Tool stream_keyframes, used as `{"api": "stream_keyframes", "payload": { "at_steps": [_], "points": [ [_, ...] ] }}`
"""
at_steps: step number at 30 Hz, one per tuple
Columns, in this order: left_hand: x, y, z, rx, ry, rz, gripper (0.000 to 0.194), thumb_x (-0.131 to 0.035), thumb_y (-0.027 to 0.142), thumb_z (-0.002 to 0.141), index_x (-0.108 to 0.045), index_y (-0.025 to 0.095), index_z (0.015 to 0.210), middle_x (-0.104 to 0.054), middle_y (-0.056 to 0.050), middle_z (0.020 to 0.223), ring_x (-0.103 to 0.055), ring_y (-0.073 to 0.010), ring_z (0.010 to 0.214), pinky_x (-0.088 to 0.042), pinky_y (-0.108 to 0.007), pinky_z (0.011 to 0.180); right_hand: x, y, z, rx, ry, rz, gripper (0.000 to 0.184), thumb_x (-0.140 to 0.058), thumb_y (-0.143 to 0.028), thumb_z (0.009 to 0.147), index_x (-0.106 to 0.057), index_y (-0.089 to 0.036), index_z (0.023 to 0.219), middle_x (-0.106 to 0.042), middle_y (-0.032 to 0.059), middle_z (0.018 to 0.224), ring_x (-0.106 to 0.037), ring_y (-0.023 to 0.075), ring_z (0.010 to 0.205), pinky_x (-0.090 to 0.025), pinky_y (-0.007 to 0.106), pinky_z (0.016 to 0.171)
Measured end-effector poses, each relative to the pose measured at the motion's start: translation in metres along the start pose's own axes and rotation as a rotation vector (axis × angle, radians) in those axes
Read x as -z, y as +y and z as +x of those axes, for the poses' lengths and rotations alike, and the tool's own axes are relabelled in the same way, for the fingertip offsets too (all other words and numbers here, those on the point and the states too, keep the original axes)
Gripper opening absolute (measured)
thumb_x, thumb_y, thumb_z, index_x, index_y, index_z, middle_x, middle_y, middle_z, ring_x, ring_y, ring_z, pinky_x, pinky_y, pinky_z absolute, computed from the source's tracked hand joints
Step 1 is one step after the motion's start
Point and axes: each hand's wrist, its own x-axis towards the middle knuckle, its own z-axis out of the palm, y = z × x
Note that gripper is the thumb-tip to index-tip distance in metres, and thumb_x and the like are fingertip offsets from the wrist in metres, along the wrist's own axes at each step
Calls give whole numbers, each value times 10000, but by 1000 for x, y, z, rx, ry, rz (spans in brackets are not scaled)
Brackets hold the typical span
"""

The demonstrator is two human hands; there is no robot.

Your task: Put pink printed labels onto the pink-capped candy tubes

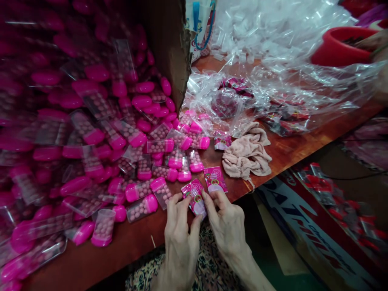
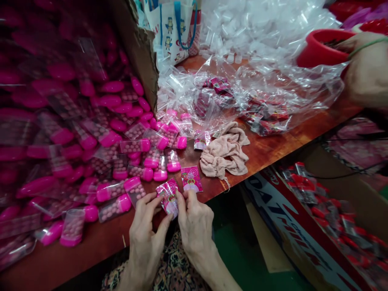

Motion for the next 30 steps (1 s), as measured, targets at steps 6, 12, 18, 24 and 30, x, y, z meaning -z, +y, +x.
{"api": "stream_keyframes", "payload": {
  "at_steps": [6,12,18,24,30],
  "points": [
    [-7,-7,1,-194,37,93,261,-541,23,793,-574,117,1034,-539,-137,1098,-607,-201,971,-524,-285,794,3,-1,3,140,75,-221,387,-318,-345,960,-537,-184,685,-558,-4,441,-523,123,357,-261,225,413],
    [-7,-11,4,-272,75,136,251,-525,26,808,-564,102,1045,-538,-153,1114,-601,-204,997,-530,-271,782,5,-3,3,123,69,-136,381,-349,-330,955,-573,-179,686,-587,1,522,-534,116,430,-317,221,466],
    [-7,-14,4,-303,83,167,231,-536,66,818,-574,93,1044,-546,-172,1138,-591,-227,1046,-533,-305,824,6,3,7,-36,-27,134,275,-536,-406,859,-613,-184,717,-621,-8,607,-564,123,522,-404,218,542],
    [-8,-20,-1,-340,50,244,254,-519,72,823,-573,77,1071,-518,-229,1255,-510,-285,1180,-485,-423,931,5,7,7,-119,-53,162,280,-528,-397,859,-614,-179,707,-600,-9,591,-532,122,498,-390,223,499],
    [-9,-23,-2,-387,62,278,241,-513,55,819,-580,80,1049,-521,-232,1266,-484,-284,1210,-448,-465,964,7,4,7,-24,-21,203,233,-498,-308,888,-635,-159,773,-619,15,664,-563,131,567,-427,233,555]
  ]
}}
